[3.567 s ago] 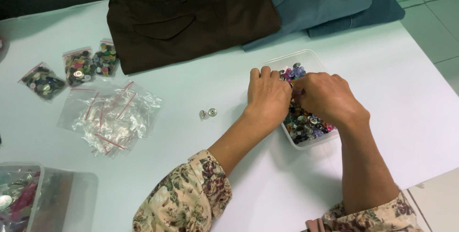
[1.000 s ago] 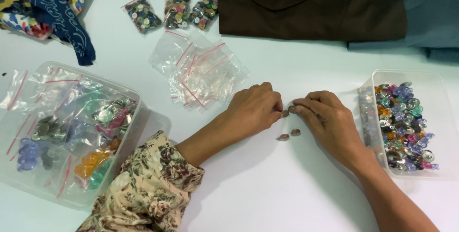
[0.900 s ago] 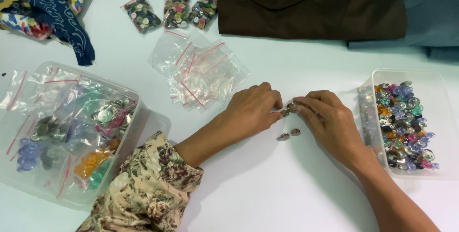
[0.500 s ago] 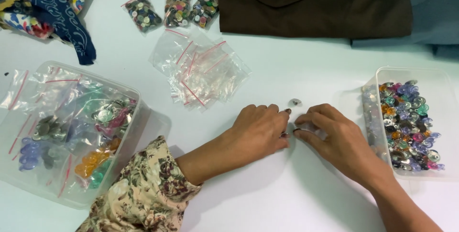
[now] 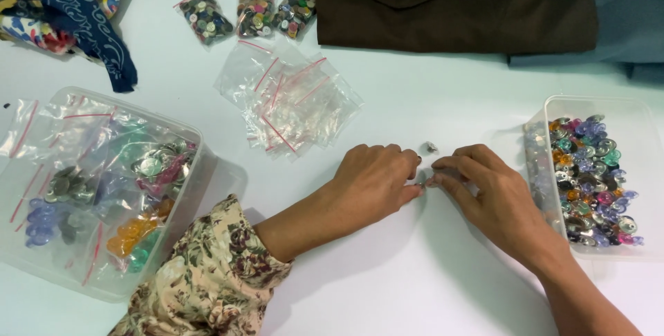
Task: Sort small buttons from a container and place them into plastic bags
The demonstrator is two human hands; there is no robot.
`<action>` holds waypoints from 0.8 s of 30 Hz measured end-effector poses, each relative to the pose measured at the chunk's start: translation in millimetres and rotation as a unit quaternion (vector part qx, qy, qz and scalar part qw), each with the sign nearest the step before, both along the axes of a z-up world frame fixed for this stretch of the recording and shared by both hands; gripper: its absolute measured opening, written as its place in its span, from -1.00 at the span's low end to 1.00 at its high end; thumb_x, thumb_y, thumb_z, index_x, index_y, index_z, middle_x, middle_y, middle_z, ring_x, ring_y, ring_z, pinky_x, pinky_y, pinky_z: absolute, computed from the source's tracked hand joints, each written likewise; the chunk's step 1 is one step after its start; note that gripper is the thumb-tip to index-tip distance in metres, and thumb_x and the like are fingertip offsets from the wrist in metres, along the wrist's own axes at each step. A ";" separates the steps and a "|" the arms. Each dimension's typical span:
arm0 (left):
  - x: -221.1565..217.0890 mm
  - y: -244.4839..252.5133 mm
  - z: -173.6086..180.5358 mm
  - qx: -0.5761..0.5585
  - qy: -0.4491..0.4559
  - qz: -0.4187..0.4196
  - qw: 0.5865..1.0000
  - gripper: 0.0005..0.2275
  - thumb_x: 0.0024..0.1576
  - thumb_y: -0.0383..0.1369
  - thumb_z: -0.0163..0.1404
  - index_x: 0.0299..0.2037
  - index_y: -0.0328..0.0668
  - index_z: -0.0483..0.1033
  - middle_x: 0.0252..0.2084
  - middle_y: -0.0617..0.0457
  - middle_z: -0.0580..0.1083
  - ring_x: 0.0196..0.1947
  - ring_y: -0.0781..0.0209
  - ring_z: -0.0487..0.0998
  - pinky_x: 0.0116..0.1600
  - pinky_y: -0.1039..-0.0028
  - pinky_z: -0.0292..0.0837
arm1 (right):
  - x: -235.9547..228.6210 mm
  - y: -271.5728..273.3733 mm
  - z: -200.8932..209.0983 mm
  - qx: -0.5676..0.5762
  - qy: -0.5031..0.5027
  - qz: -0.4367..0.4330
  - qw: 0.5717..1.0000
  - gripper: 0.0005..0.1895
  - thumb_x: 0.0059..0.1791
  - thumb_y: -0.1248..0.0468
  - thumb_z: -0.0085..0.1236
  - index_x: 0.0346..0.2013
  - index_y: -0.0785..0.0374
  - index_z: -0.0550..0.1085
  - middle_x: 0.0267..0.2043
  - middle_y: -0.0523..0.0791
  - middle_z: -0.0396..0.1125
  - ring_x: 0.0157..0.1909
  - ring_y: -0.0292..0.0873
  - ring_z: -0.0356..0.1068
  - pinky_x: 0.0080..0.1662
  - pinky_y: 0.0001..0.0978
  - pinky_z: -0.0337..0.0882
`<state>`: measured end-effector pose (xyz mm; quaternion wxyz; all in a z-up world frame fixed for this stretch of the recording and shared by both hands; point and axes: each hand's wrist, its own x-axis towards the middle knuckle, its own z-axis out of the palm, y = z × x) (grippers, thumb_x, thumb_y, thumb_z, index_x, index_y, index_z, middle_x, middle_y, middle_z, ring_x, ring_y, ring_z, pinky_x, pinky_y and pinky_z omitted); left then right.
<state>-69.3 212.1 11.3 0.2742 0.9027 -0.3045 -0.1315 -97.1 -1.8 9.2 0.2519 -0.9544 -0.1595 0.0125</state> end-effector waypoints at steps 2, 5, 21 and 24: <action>4.6 2.5 5.9 0.000 -0.004 0.011 1.000 -0.84 0.15 -0.40 0.11 -0.17 -0.37 0.57 -0.39 -0.16 0.53 -0.36 -0.06 0.64 -0.22 0.18 0.50 | 2.9 -3.3 -15.5 0.008 -0.050 -0.009 0.999 -0.78 0.02 0.28 0.21 -0.05 0.22 0.62 -0.15 -0.02 0.43 -0.16 -0.04 0.51 -0.23 -0.33 0.55; 7.8 0.0 2.6 0.007 -0.019 0.036 0.999 -0.84 0.18 -0.41 0.08 -0.11 -0.33 0.55 -0.35 -0.13 0.53 -0.32 -0.05 0.64 -0.18 0.17 0.51 | 6.8 -2.0 -21.3 0.004 -0.114 -0.012 0.993 -0.72 0.06 0.35 0.15 0.06 0.21 0.60 -0.08 0.00 0.41 -0.06 0.00 0.47 -0.15 -0.28 0.53; 12.2 -5.0 -16.1 0.009 -0.038 0.058 0.998 -0.82 0.20 -0.37 0.08 -0.07 -0.29 0.53 -0.32 -0.09 0.52 -0.30 0.01 0.63 -0.18 0.21 0.53 | 2.1 5.1 -20.8 -0.021 -0.122 0.019 0.992 -0.74 0.02 0.32 0.19 0.00 0.22 0.62 -0.07 0.01 0.42 -0.03 -0.03 0.44 -0.09 -0.32 0.53; 10.7 -2.1 -9.2 0.023 -0.023 0.046 0.998 -0.78 0.21 -0.34 0.08 -0.04 -0.31 0.51 -0.29 -0.13 0.52 -0.27 -0.06 0.63 -0.17 0.15 0.52 | 2.2 5.6 -12.1 -0.002 -0.115 0.028 0.993 -0.70 0.03 0.34 0.17 0.05 0.25 0.60 -0.08 0.06 0.41 -0.03 0.02 0.45 -0.09 -0.26 0.55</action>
